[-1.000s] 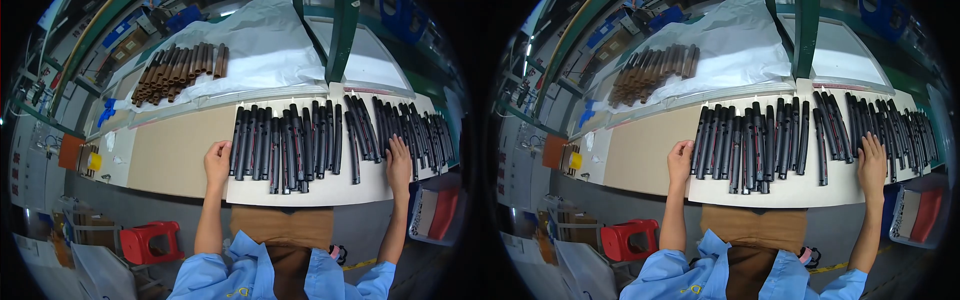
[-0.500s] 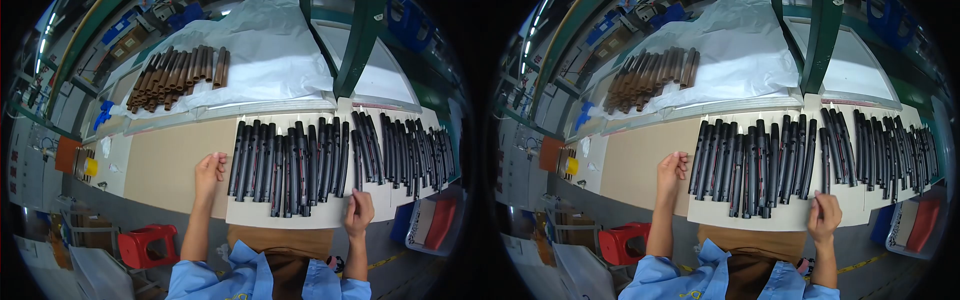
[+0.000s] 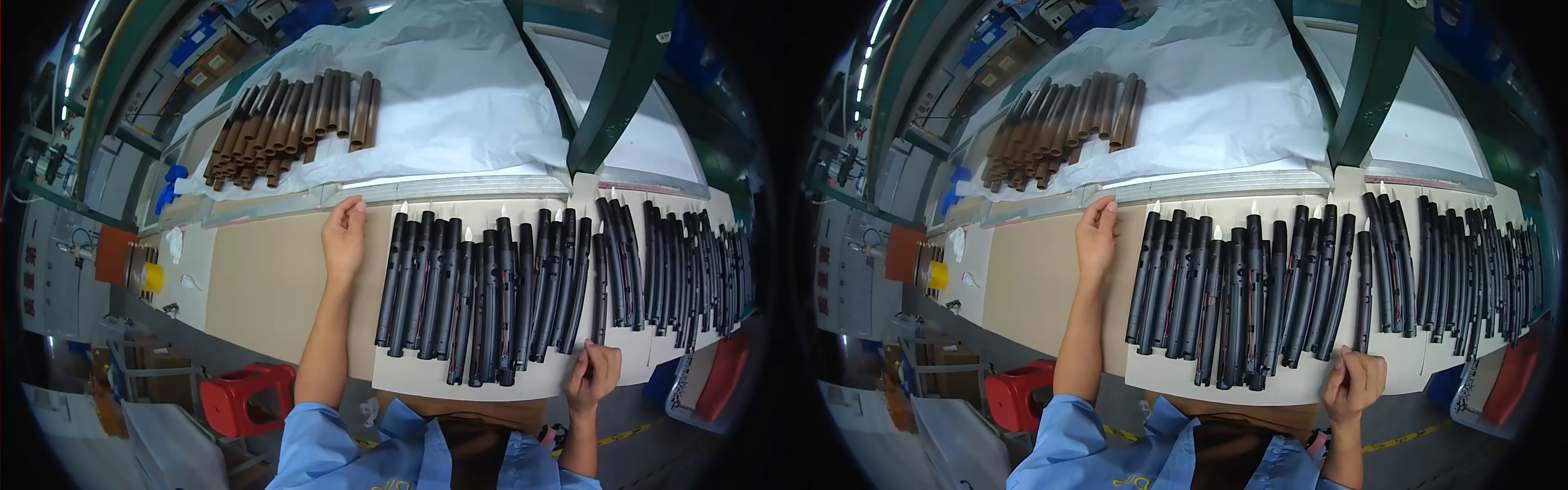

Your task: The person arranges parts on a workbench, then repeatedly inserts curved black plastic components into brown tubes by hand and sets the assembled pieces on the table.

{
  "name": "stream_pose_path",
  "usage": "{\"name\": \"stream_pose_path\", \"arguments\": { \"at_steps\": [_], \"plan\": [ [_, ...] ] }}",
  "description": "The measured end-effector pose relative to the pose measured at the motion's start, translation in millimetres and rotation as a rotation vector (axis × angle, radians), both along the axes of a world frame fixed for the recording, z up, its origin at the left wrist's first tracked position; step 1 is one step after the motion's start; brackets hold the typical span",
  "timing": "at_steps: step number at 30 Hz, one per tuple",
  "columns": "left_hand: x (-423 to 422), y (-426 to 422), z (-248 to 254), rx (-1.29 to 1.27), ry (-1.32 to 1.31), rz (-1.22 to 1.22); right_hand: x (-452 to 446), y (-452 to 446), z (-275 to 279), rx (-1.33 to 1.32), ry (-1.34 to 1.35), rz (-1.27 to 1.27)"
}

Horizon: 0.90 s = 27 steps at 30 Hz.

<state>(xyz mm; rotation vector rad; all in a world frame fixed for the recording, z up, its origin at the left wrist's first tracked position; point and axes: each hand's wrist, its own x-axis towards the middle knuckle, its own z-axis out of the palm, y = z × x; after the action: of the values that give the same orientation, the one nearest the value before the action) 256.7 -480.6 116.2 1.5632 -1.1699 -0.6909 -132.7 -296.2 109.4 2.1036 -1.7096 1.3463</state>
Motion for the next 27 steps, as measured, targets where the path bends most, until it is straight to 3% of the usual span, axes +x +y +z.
{"name": "stream_pose_path", "arguments": {
  "at_steps": [3,6,20,27],
  "plan": [
    [1,4,3,0.032,0.080,0.035,0,1,3,-0.014,0.039,-0.028],
    [4,-1,-7,-0.101,0.002,0.037,2,0,5,-0.020,0.044,-0.038],
    [-3,-10,-7,-0.056,-0.259,0.084,9,-7,14,0.111,0.081,-0.075],
    [1,-78,33,-0.547,-0.855,0.069,7,-8,13,0.165,0.102,-0.058]
  ]
}}
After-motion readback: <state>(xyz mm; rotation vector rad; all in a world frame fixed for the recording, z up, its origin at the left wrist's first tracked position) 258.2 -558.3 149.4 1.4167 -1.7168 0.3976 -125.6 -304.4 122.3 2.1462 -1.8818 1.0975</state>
